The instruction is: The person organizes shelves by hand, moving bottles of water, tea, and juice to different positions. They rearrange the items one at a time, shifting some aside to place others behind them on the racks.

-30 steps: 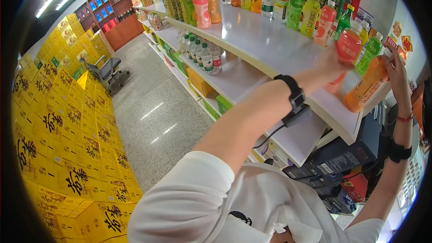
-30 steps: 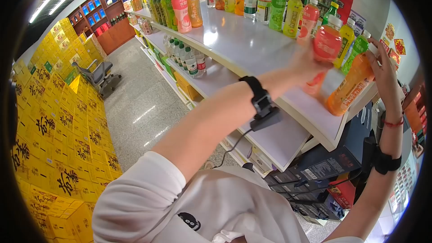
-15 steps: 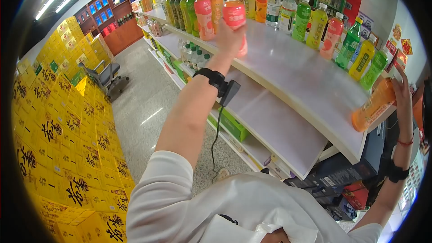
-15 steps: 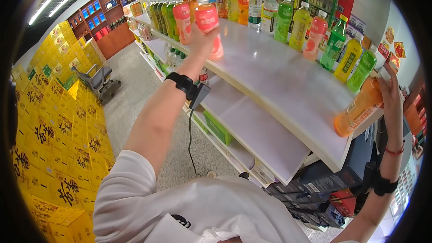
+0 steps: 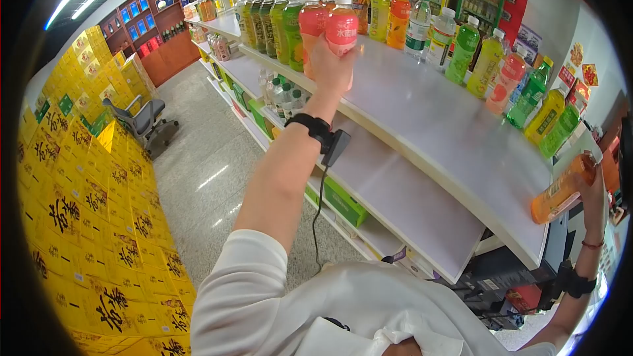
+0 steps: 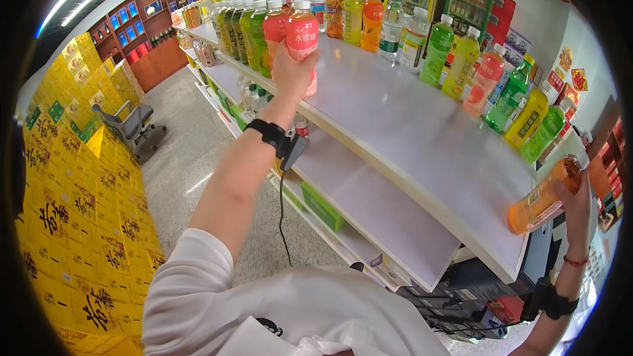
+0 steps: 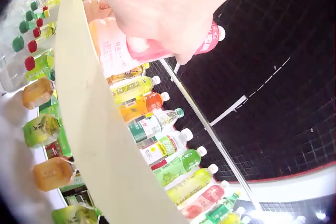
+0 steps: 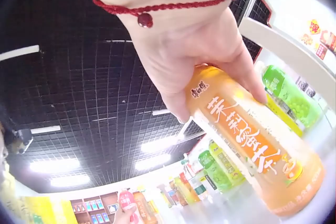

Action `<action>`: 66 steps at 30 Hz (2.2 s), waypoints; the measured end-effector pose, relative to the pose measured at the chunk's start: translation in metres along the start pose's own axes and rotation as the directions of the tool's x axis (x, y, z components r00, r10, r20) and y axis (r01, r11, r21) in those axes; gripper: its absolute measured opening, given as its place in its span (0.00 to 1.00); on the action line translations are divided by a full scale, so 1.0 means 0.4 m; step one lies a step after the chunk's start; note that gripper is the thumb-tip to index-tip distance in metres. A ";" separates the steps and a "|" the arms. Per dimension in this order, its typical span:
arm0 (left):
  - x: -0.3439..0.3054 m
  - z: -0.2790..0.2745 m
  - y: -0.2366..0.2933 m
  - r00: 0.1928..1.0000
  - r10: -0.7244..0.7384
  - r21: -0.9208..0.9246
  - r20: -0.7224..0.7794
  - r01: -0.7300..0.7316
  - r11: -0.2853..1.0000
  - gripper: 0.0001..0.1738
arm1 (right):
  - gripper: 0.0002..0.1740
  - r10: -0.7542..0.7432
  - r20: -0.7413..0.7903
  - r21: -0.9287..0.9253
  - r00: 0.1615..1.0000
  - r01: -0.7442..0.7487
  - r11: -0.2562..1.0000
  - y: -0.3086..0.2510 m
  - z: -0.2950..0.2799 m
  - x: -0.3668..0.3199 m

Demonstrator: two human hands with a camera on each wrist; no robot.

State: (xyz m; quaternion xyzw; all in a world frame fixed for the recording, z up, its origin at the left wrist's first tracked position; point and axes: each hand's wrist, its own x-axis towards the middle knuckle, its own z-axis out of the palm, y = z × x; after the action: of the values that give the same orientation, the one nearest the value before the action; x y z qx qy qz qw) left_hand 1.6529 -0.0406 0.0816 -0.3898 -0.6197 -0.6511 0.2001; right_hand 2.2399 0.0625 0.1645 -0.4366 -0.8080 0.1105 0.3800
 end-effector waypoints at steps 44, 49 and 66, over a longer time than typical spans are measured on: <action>-0.108 -0.039 -0.168 0.991 0.122 0.070 0.048 -0.125 0.990 0.45 | 0.38 -0.358 0.457 0.642 0.814 -0.023 0.766 -0.820 0.940 0.520; -0.107 -0.041 -0.164 0.990 0.133 0.062 0.049 -0.136 0.989 0.45 | 0.32 -0.375 0.508 0.745 0.775 -0.177 0.643 -0.795 0.966 0.533; -0.108 -0.038 -0.170 0.986 0.169 0.018 0.005 -0.169 0.985 0.45 | 0.20 -0.235 0.719 0.415 0.654 -0.133 0.900 -0.726 1.052 0.454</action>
State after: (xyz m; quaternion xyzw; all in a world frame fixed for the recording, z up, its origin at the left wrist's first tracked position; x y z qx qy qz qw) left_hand 1.6249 -0.0546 0.0060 -0.4402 -0.5906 -0.6256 0.2572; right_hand 1.7005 0.0977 0.1177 -0.2317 -0.8584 0.4466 0.1001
